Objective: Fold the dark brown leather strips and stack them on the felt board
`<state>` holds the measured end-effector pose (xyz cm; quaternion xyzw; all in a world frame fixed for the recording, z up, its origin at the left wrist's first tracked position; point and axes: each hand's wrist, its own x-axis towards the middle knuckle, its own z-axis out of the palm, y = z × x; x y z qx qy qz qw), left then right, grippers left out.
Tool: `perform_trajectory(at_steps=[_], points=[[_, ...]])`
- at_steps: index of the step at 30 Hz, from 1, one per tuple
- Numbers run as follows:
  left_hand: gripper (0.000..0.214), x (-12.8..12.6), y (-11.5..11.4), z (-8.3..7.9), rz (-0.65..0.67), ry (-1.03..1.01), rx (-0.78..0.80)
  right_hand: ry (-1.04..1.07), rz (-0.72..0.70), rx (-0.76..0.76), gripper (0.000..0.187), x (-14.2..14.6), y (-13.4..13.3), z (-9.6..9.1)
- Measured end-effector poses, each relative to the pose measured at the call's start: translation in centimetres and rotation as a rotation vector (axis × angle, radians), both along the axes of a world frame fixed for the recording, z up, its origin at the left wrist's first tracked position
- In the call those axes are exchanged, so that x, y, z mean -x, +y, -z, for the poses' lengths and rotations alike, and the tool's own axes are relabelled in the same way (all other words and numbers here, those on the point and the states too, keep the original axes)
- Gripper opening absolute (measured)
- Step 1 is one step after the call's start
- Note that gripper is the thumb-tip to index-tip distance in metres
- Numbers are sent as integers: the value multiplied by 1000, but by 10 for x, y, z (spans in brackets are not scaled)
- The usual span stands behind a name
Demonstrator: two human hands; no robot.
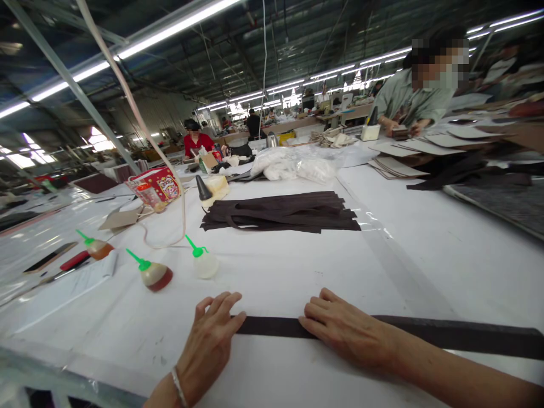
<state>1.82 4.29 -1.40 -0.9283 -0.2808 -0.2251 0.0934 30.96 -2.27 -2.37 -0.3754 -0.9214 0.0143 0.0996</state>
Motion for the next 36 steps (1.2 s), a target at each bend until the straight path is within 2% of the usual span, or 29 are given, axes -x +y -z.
perform_trajectory(at_steps=[2,5,8,12,16,20,24,30,33,36], points=[[41,-25,-14,4,-2,-72,65,-15,5,-27,17,3,0,2],[44,-63,-35,19,50,-101,230,-30,23,-64,13,8,1,3],[42,-80,-45,33,43,-95,311,-24,30,-73,11,9,0,1],[45,-73,-42,38,38,-38,284,-18,20,-66,12,0,-2,-1],[53,-64,-39,38,90,16,204,-27,10,-63,15,-15,-7,0],[58,-65,-41,39,76,73,117,-24,14,-57,14,-31,-16,1],[67,-67,-42,36,65,119,50,-24,19,-57,17,-48,-26,-1],[74,-72,-40,28,77,191,54,-35,45,-66,21,-71,-40,-4],[72,-68,-36,28,101,208,37,-29,61,-81,22,-73,-45,-4],[71,-50,-28,27,108,220,13,-32,49,-111,21,-59,-45,-5]])
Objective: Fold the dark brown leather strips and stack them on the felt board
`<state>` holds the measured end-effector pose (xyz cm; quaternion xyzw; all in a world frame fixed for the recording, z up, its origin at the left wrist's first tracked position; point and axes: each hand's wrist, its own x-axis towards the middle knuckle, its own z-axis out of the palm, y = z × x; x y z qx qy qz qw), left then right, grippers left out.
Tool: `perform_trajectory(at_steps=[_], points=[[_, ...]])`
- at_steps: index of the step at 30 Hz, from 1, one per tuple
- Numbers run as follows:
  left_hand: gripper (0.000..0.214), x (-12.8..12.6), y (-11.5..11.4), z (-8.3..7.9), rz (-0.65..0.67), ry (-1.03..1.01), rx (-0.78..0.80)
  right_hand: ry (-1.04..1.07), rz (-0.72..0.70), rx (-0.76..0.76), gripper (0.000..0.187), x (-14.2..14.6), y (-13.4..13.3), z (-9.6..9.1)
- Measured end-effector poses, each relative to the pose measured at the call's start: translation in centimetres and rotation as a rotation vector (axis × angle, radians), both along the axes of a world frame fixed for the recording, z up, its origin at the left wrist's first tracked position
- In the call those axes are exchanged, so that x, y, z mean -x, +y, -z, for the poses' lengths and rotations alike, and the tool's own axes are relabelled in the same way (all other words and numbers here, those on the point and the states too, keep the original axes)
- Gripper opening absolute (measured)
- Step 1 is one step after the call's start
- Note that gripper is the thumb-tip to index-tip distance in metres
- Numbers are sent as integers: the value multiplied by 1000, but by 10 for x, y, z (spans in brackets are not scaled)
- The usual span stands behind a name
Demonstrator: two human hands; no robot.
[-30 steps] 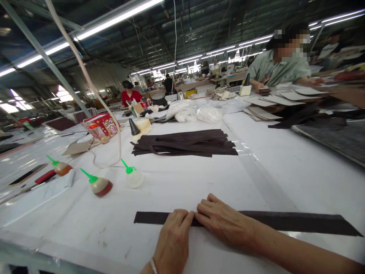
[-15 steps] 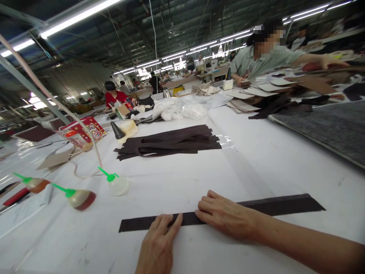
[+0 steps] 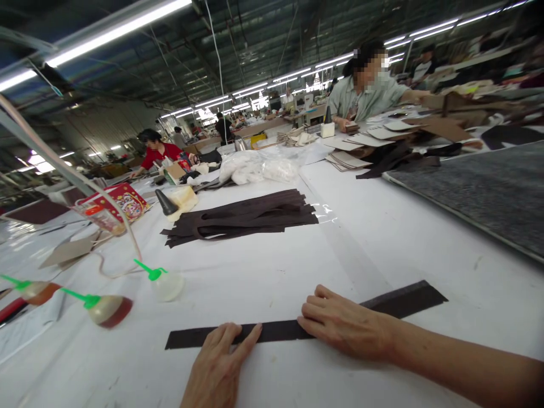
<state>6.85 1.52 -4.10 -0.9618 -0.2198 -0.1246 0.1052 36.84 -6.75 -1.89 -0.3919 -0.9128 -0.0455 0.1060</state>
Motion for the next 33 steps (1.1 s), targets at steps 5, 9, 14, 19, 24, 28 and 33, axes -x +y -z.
perform_trajectory(at_steps=[5,9,14,19,24,28,33], points=[[67,32,14,-12,-80,1,-23,-18,50,-53,16,49,8,1],[52,7,-2,-15,-150,-197,15,-17,90,-112,13,73,15,5],[50,-42,-29,2,-34,-277,260,0,83,-121,12,70,16,12],[50,-41,-32,8,-45,-216,268,-17,74,-74,15,53,9,13],[55,-37,-31,6,-47,-165,183,1,83,-46,16,31,-7,9],[60,-39,-32,7,-38,-135,137,14,94,-24,16,17,-20,6],[67,-41,-32,4,-40,-91,89,23,108,1,18,4,-29,5]])
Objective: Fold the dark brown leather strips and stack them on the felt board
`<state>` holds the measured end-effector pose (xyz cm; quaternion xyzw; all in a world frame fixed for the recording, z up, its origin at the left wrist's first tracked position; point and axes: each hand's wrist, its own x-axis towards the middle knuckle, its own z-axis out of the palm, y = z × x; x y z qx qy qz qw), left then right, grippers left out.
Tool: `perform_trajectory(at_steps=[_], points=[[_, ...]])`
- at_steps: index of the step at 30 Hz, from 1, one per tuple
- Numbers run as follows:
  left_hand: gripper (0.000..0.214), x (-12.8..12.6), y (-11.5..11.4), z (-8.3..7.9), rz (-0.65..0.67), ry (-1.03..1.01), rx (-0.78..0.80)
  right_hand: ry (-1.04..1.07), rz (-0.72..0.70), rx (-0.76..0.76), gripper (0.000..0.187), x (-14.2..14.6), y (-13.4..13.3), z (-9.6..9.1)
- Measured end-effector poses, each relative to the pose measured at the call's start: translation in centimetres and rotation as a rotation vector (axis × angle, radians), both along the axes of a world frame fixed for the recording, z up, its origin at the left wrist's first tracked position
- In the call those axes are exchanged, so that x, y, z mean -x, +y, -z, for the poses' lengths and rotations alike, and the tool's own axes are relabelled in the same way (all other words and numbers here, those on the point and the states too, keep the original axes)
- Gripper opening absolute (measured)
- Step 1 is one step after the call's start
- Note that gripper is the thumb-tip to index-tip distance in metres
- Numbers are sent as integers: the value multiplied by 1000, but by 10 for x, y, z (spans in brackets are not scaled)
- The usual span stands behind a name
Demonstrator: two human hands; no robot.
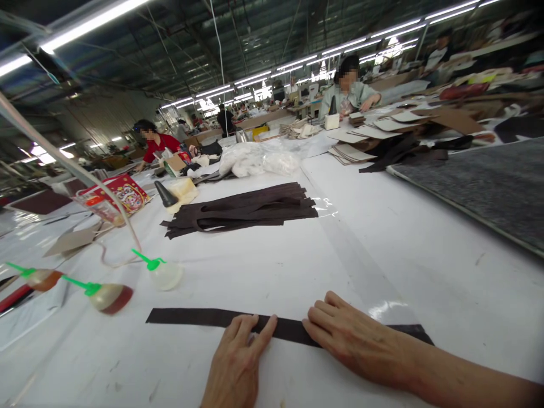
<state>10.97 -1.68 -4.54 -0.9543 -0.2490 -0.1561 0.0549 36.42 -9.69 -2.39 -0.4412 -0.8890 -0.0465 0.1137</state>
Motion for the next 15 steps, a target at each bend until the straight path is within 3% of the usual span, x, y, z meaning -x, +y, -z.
perform_trajectory(at_steps=[8,15], points=[[78,-4,0,-8,22,62,-27,24,11,-5,20,-11,-11,1],[82,-6,-2,-5,1,65,-49,-15,8,5,20,-12,-11,-1]])
